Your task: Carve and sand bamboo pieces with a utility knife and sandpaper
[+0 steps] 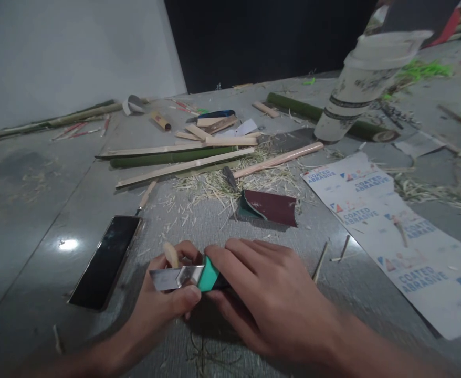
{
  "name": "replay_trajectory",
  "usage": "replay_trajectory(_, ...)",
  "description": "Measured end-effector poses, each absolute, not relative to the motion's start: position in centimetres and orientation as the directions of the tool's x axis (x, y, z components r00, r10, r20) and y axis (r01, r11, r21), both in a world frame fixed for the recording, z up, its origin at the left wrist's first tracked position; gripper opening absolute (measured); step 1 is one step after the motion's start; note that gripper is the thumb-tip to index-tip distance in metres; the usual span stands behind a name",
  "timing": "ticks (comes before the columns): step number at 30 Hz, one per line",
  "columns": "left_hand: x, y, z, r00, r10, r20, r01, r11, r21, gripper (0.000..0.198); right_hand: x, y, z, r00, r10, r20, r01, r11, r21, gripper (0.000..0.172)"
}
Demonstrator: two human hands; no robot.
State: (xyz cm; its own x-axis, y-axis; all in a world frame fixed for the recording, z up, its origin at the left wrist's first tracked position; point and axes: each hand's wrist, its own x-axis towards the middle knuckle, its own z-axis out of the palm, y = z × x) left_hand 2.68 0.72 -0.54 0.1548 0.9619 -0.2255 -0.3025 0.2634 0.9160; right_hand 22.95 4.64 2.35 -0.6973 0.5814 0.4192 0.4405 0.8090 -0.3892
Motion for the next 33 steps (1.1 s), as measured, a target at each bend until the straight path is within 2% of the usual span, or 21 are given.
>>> replay_trajectory(18, 3.0, 0.5, 0.1, 0.153, 0.960, -0.233, -0.366, 0.274, 0.889, 0.051, 23.0, 4.7, 2.2, -0.702, 0.557, 0.444, 0.417, 0.827, -0.377, 0.023)
replay_trajectory(27, 3.0, 0.6, 0.5, 0.175, 0.959, -0.222, -0.369, 0.273, 0.888, 0.046, 23.0, 4.7, 2.3, -0.696, 0.576, 0.428, 0.413, 0.809, -0.419, 0.026)
replay_trajectory(33, 2.8, 0.3, -0.1, 0.150, 0.969, -0.196, -0.350, 0.237, 0.906, 0.044, 23.1, 4.6, 2.4, -0.694, 0.567, 0.444, 0.435, 0.822, -0.369, 0.025)
